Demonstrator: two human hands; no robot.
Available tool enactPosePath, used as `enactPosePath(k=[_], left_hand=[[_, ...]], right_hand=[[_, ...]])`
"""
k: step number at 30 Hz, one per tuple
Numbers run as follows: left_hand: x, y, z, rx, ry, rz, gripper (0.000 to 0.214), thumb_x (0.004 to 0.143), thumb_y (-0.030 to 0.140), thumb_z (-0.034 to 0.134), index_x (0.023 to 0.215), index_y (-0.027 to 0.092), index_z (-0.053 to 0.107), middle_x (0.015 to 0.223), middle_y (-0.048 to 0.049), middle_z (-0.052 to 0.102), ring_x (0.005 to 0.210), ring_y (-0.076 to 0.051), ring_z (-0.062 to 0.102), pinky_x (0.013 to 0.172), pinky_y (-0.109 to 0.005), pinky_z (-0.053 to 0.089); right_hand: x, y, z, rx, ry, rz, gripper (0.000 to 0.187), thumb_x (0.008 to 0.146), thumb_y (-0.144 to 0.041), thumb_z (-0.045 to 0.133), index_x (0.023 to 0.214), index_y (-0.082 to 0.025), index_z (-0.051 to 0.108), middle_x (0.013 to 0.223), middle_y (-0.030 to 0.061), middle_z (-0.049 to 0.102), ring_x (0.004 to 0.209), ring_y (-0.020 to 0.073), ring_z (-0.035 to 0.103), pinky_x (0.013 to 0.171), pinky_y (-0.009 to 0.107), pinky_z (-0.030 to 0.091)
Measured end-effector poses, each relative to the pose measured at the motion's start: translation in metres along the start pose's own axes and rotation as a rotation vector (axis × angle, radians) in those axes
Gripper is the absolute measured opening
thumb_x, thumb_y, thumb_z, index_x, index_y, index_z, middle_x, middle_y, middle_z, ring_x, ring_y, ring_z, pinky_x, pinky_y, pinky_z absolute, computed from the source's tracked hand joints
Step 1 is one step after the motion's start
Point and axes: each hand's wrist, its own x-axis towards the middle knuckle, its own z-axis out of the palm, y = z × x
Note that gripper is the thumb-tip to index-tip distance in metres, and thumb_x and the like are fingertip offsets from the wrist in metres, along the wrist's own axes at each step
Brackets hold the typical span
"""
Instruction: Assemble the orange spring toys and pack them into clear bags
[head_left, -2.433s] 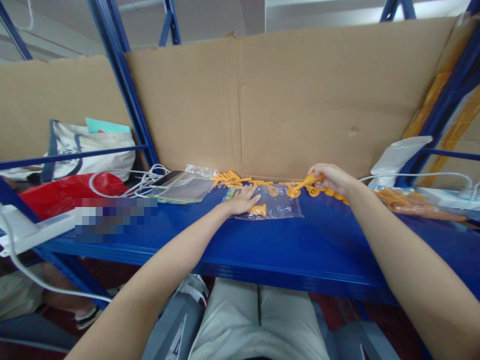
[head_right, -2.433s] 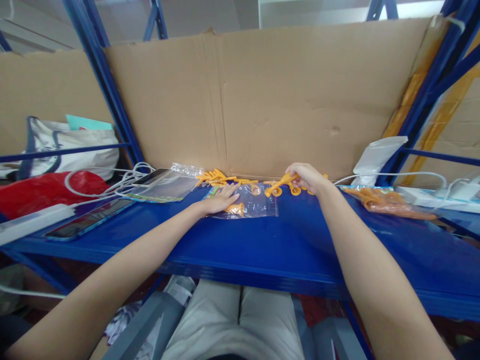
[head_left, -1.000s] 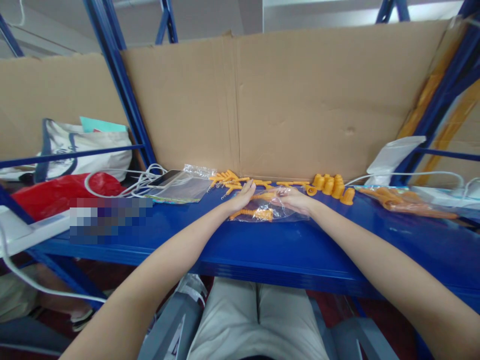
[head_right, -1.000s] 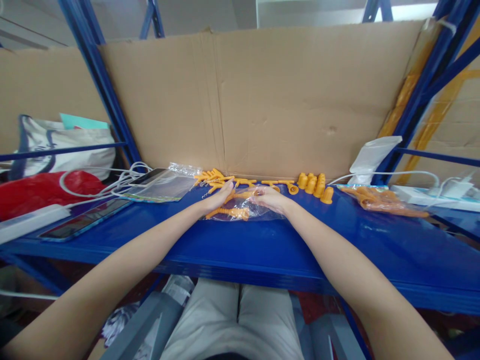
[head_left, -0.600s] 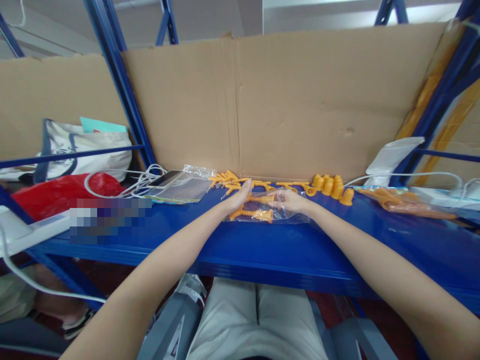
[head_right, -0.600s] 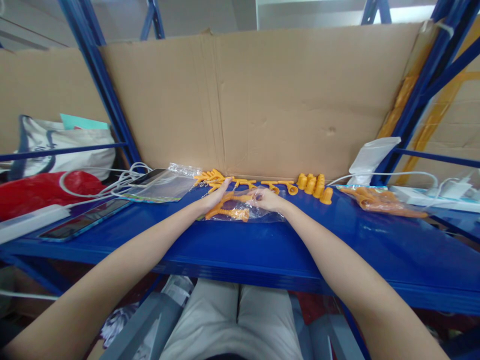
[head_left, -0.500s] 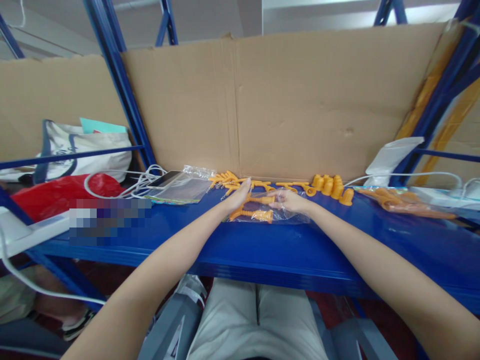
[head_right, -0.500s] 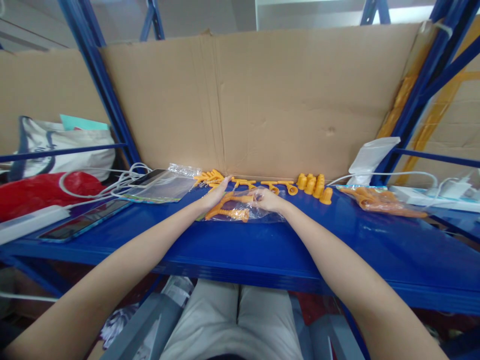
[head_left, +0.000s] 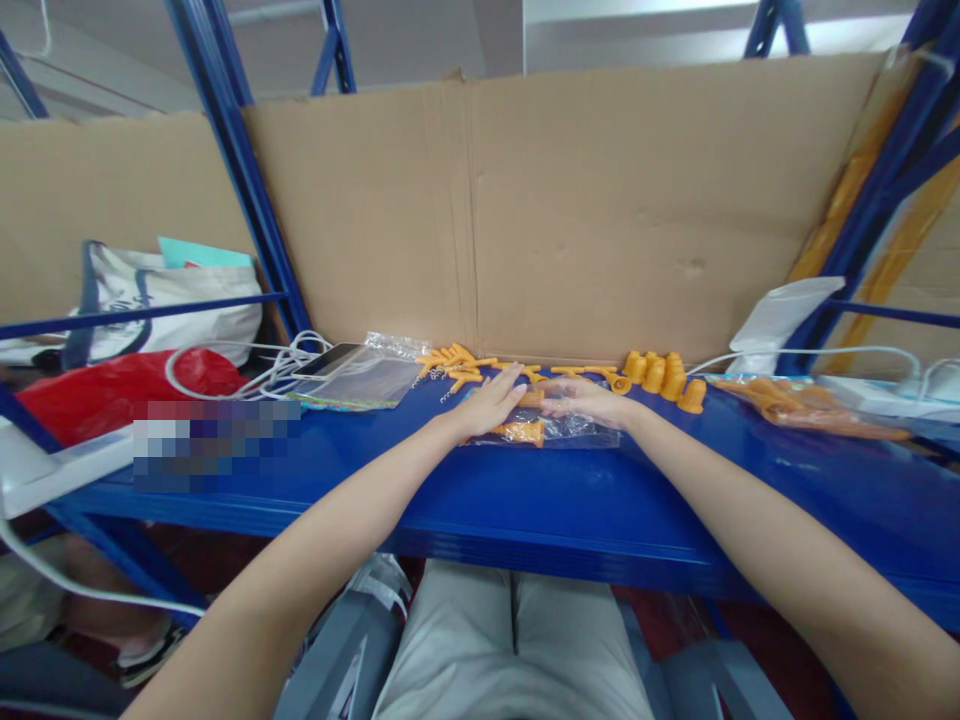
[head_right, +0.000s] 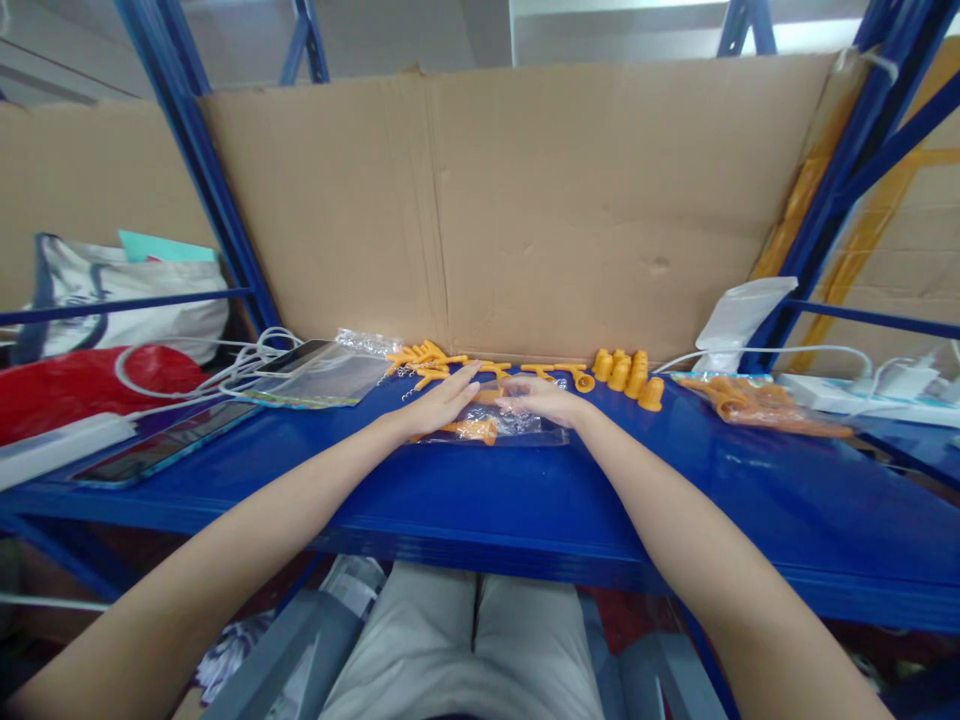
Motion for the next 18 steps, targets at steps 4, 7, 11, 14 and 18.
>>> enactPosePath(k=[4, 7, 11, 14, 18], left_hand=[[-0.002, 0.004, 0.001, 0.048, -0.085, -0.017, 0.069, 0.092, 0.056, 0.009, 0.15, 0.018, 0.014, 0.158, -0.0058, 0.009, 0.145, -0.019, 0.006, 0.117, -0.039, 0.011], [-0.003, 0.01, 0.0, 0.072, -0.147, -0.051, 0.07, 0.092, 0.054, 0.007, 0.15, 0.014, 0.01, 0.158, -0.0073, 0.005, 0.145, -0.019, 0.003, 0.117, -0.04, 0.01], [-0.003, 0.013, -0.002, 0.091, -0.199, -0.082, 0.07, 0.091, 0.054, 0.005, 0.15, 0.016, 0.007, 0.158, -0.0047, 0.002, 0.145, -0.019, -0.001, 0.117, -0.042, 0.006], [-0.001, 0.009, -0.001, 0.085, -0.222, -0.079, 0.071, 0.091, 0.057, 0.003, 0.151, 0.02, 0.007, 0.158, -0.0025, 0.003, 0.145, -0.02, -0.002, 0.117, -0.045, 0.005], [0.002, 0.0, 0.0, 0.057, -0.24, -0.077, 0.074, 0.089, 0.063, 0.004, 0.151, 0.023, 0.011, 0.157, -0.0013, 0.006, 0.145, -0.023, 0.0, 0.117, -0.046, 0.005]], right_hand=[[0.001, 0.002, -0.001, 0.106, 0.009, 0.043, 0.046, 0.076, -0.032, 0.072, 0.12, -0.022, 0.061, 0.129, 0.0095, 0.057, 0.107, 0.0202, 0.06, 0.099, 0.04, 0.047], [0.001, -0.001, -0.004, 0.128, 0.062, 0.1, 0.04, 0.079, -0.028, 0.07, 0.117, -0.02, 0.062, 0.12, 0.01, 0.063, 0.098, 0.0167, 0.064, 0.096, 0.036, 0.049], [0.0, -0.012, -0.016, 0.112, 0.194, 0.092, 0.021, 0.081, -0.024, 0.067, 0.101, -0.016, 0.068, 0.1, 0.009, 0.071, 0.08, 0.0129, 0.066, 0.084, 0.03, 0.054], [-0.001, -0.018, -0.033, 0.081, 0.448, 0.059, 0.011, 0.084, -0.021, 0.061, 0.088, -0.015, 0.069, 0.091, 0.0085, 0.072, 0.065, 0.0097, 0.063, 0.071, 0.024, 0.055], [-0.001, -0.008, -0.063, -0.064, 0.798, 0.066, 0.017, 0.085, -0.018, 0.054, 0.092, -0.013, 0.068, 0.095, 0.0106, 0.072, 0.066, 0.0118, 0.065, 0.066, 0.025, 0.055]])
